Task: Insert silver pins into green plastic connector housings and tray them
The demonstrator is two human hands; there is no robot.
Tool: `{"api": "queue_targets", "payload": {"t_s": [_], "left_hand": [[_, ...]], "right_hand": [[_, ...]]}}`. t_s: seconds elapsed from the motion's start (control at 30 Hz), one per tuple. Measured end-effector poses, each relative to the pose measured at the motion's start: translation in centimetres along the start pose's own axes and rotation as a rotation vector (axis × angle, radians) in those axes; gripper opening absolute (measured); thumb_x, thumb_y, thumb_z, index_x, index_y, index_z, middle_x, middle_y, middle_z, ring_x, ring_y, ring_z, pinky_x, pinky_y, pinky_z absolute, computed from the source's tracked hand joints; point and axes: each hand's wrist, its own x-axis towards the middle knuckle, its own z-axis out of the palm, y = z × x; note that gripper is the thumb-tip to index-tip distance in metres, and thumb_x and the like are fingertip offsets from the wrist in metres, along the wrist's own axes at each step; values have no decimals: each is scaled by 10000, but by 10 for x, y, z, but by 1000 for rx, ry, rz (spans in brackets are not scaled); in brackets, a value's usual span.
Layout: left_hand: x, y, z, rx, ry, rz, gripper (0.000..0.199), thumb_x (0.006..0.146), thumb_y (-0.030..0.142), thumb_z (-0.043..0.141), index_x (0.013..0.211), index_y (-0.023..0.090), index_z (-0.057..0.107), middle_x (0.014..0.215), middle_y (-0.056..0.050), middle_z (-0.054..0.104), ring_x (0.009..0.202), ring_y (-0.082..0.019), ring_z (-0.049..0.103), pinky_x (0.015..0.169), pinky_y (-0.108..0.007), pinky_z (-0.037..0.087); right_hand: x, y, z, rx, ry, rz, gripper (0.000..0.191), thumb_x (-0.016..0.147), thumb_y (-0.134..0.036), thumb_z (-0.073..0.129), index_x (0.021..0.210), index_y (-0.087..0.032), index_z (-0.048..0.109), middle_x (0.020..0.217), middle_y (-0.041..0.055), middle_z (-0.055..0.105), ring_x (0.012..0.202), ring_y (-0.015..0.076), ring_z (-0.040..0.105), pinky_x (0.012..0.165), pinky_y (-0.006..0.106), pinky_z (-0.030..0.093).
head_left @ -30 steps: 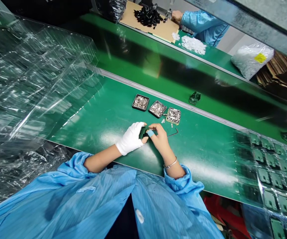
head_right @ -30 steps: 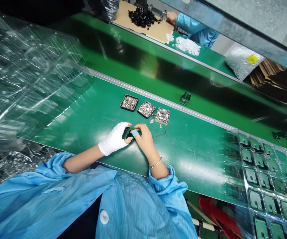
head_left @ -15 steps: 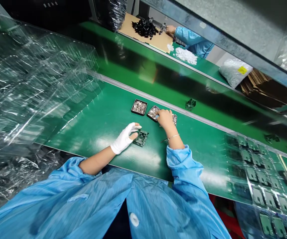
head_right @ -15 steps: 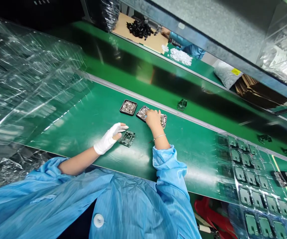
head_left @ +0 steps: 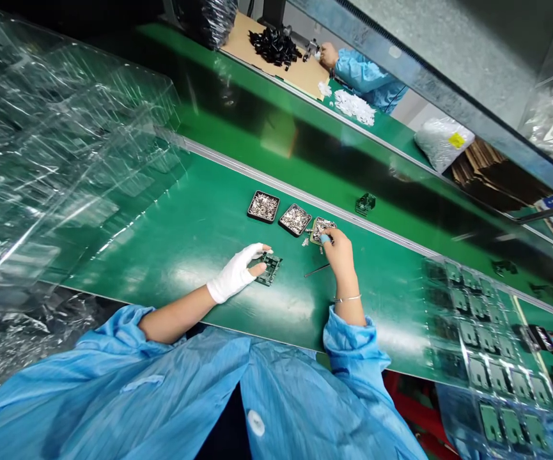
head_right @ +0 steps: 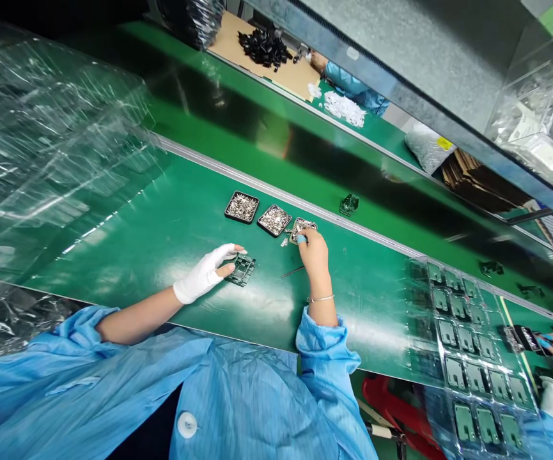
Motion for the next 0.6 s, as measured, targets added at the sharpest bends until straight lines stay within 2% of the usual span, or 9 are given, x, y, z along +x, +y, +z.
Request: {"api": "queue_targets", "payload": {"t_s": [0.1,0.2,0.3,0.4,0.5,0.6], "left_hand": [[-1,0,3,168,-12,55,451,835,505,528,1134,169,554,1156,-113,613,1102,-252,580,1006,-423,454],[-2,0,5,209,-22,73,486,840,536,515,1145,160,552,1140,-110,613,1085,-250,583,993,-410,459],[-3,0,4,201,-16,64,547,843,593,492,1157,149,546,1142,-119,611,1074,-255,587,986,-408,460],[-3,0,3,178,-12,53,573,843,630,470,1155,155,547,1150,-122,615,1083,-258,585,995,-406,452],[-2,1,3,146,-5,35,587,832,656,468,1133,160,559,1134,-122,624,1071,-263,591,991,-407,453],[-1,2,4,84,15,11,583,834,664,459,1103,159,569,1082,-117,643,1020,-257,611,974,-404,464]], "right_hand": [[-4,10,4,-96,54,28,333,829,-160,412,1029,-153,679,1078,124,662,986,258,562,879,377,432],[3,12,5,-213,-11,58,423,785,-97,431,1135,-170,657,1139,124,637,1020,269,550,890,383,420],[10,10,2,-284,-34,79,397,776,-96,449,1102,-166,664,1069,131,641,987,277,558,858,380,416],[12,5,1,-261,13,78,331,812,-132,438,1050,-155,666,1025,130,647,947,265,564,833,366,416],[15,-9,7,-215,56,17,320,852,-155,412,1040,-162,671,1035,121,659,956,256,564,848,365,412],[26,-31,19,-243,-64,-119,326,875,-159,417,1053,-185,689,1064,105,679,1004,252,564,920,383,392]]}}
